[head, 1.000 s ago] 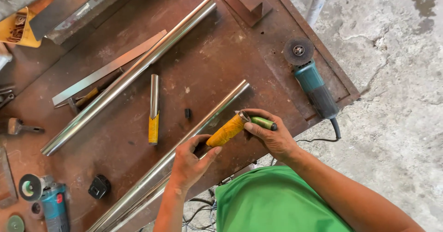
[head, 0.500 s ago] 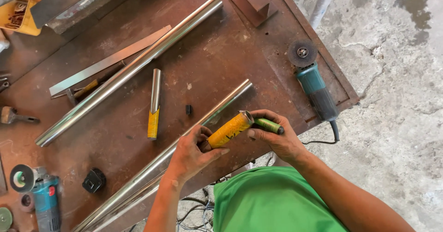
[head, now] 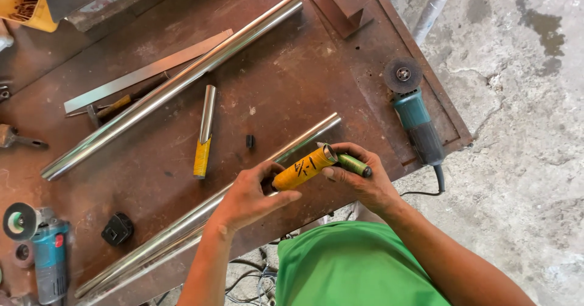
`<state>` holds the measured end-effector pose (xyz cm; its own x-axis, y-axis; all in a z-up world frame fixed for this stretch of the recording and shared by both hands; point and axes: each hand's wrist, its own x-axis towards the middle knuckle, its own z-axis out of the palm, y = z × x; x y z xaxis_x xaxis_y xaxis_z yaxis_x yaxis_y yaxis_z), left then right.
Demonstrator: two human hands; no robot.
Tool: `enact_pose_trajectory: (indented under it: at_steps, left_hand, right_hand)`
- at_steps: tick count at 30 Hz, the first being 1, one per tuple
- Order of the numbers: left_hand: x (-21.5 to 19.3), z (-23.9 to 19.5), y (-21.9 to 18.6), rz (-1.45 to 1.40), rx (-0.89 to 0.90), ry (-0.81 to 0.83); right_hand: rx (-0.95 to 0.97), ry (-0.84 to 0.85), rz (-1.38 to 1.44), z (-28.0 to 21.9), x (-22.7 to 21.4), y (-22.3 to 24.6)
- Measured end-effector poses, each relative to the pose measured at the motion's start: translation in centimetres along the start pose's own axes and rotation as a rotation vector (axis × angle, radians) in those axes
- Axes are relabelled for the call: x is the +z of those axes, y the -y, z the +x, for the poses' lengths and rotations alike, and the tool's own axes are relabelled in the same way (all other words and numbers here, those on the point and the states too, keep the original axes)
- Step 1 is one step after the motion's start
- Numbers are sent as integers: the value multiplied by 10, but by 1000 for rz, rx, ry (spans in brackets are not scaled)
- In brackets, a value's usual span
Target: Marking and cutting stainless steel pipes using an angle grinder on a workbench.
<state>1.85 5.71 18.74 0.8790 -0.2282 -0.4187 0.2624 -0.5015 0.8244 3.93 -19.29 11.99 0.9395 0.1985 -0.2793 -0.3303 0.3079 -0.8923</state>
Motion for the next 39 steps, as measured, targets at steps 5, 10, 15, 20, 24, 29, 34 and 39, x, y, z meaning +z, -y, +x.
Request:
enact_pose_trajectory:
  at_steps: [5,10,15,20,24,29,34,39]
  left_hand:
    - [0,-1,10,8,78,-74]
    - [11,0,31,76,190,-263]
    - [37,2,53,343,407,-683]
    - [45,1,58,483,529,-768]
    - [45,-17,42,523,481,-696]
    - [54,-25,43,508,528,-737]
    - [55,-29,41,501,556,-752]
    - [55,-30,45,526,609,-744]
  right_hand:
    - [-39,-18,-75,-8,11,21]
    - [-245,-117,-223,-19,5,33]
    - [-652,-231,-662,-39,6,58]
    - [-767,-225,-666,-39,31,69]
    - [-473,-191,-640,-39,29,63]
    - [-135,-127,-182,-22,28,59]
    - [-7,-135,-62,-17,24,58]
    - [-46,-91,-25,-15,23,55]
